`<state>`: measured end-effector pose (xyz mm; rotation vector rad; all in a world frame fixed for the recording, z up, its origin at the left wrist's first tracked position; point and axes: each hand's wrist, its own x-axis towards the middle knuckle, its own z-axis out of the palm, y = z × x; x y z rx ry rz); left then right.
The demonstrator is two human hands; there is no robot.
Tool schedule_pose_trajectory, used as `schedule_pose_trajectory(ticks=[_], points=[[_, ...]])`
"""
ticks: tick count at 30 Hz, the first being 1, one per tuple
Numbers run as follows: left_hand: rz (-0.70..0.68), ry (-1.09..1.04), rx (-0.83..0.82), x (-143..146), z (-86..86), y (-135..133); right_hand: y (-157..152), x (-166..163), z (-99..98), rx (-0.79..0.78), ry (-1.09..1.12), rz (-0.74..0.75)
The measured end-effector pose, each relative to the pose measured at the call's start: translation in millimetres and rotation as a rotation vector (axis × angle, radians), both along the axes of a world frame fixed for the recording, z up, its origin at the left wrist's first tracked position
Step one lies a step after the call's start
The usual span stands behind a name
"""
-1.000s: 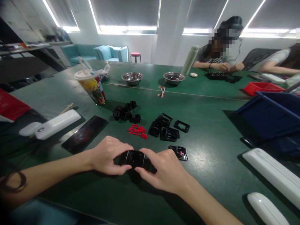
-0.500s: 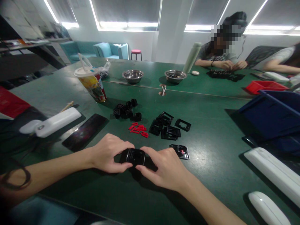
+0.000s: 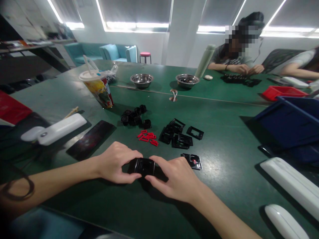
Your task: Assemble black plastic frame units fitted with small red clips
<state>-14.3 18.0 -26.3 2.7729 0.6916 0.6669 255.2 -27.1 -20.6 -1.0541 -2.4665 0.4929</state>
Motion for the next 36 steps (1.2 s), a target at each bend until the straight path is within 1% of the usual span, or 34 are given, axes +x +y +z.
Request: schedule_pose_trajectory(ticks=[21,36], points=[[-0.007,0.002,-0.015,0.3,-0.1,-0.5,0.1,1.2,3.7,0.016,-0.004,0.017],[-0.004,0.008,-0.046,0.4,-0.8,0.2,0.3,1.3,1.7,0.019,-0.037,0.012]])
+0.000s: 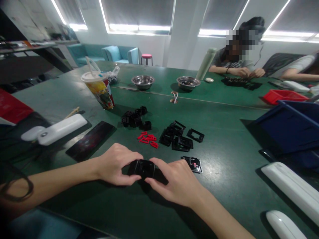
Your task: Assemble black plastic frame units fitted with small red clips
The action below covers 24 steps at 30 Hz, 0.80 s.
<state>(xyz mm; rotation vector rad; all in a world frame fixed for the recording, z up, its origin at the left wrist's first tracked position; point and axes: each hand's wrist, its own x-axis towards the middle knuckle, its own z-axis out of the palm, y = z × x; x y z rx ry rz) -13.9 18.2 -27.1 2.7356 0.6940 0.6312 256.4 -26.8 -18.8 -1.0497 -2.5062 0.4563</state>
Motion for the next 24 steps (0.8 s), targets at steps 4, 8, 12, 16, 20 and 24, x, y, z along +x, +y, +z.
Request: schedule_pose_trajectory(ticks=[4,8,12,16,20,24], points=[[0.004,0.014,-0.001,-0.5,-0.4,-0.2,0.6,0.0,0.0,-0.016,-0.014,-0.004],[0.001,0.018,-0.011,-0.5,-0.3,-0.2,-0.2,1.1,0.0,-0.020,-0.022,-0.006],[0.003,0.023,-0.016,-0.2,0.2,-0.3,-0.2,1.3,-0.1,-0.039,-0.027,-0.007],[0.000,0.032,-0.028,-0.4,0.1,-0.7,0.7,0.8,0.0,-0.041,-0.022,-0.010],[-0.009,0.029,-0.055,0.1,1.0,-0.9,0.3,0.6,1.5,-0.055,-0.030,-0.009],[-0.017,0.039,-0.073,0.5,4.6,-0.3,-0.4,0.8,2.2,-0.059,-0.052,-0.019]])
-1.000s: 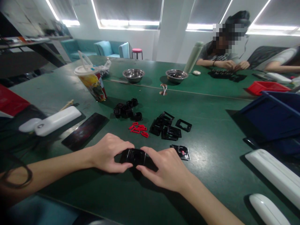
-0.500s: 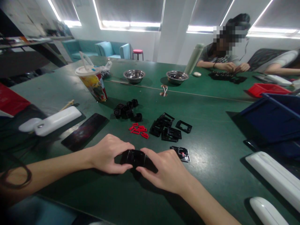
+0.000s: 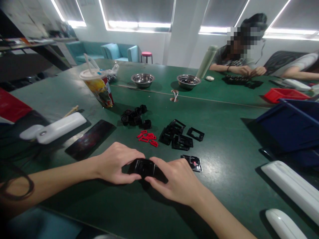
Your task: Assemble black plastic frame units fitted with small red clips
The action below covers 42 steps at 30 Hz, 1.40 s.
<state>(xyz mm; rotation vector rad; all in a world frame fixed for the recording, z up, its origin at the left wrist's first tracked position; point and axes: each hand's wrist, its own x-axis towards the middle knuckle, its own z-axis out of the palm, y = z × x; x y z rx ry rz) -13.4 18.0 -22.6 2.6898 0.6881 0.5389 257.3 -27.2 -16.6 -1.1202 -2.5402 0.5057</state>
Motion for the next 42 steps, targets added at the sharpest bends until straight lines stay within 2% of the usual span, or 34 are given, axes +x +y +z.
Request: schedule_pose_trajectory(ticks=[6,9,11,13,16,19,22,28,32,38,42], points=[[0.012,0.022,0.069,-2,1.2,0,0,1,-3.5,0.046,0.009,0.000],[0.072,-0.057,0.077,-1,0.3,0,0,1,-4.8,0.064,0.014,-0.004],[0.151,-0.129,-0.029,1,1.5,-2,0,1,-4.9,0.061,0.013,-0.007],[0.219,-0.160,-0.203,3,4.3,-3,-1,0,-4.7,0.054,0.010,-0.015],[0.260,-0.156,-0.418,7,9.2,-6,-2,0,-4.2,0.037,0.006,-0.027],[0.282,-0.147,-0.537,9,12.2,-8,-2,0,-3.7,0.005,0.011,-0.025],[0.295,-0.149,-0.592,10,11.9,-10,-2,0,-3.6,-0.008,0.019,-0.022],[0.282,-0.158,-0.579,10,8.0,-10,-1,0,-3.1,-0.019,0.040,-0.018],[0.290,-0.160,-0.654,11,8.3,-11,0,-1,-3.5,-0.030,0.053,-0.016],[0.305,-0.193,-0.795,13,10.7,-11,-1,-4,0.9,-0.183,0.103,-0.064],[0.314,-0.209,-0.854,13,12.3,-10,-3,-9,8.1,-0.438,0.273,-0.153]])
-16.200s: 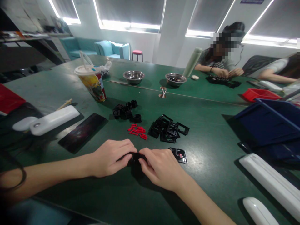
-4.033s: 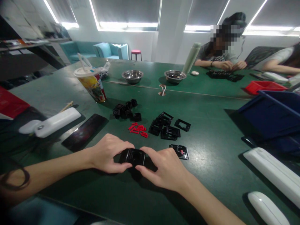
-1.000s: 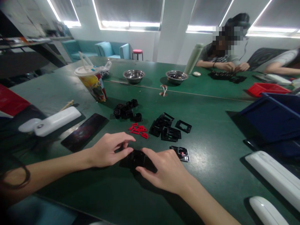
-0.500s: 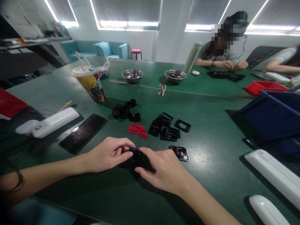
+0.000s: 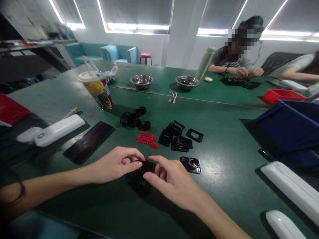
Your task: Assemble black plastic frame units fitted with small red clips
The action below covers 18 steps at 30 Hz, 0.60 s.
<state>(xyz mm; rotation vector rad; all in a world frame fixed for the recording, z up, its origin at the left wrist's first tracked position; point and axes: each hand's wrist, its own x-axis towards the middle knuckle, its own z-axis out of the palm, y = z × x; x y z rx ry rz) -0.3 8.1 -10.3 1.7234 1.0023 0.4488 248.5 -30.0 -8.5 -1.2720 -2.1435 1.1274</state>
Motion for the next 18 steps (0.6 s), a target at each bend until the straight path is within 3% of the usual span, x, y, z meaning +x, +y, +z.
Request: schedule_pose_trajectory(ticks=[4,6,12,18], points=[[0.007,-0.009,-0.110,-0.2,1.5,-0.2,-2.7,-6.0,0.4,-0.416,0.213,-0.137],[0.013,-0.022,-0.166,0.0,1.5,-0.3,-3.1,-8.3,-1.8,-0.543,0.300,-0.175],[-0.014,-0.074,-0.345,0.2,-0.5,1.2,-0.7,-8.8,-4.8,-0.700,0.457,-0.223],[-0.058,-0.064,-0.398,-1.2,2.8,3.1,2.4,-6.6,-2.1,-0.732,0.461,-0.232]])
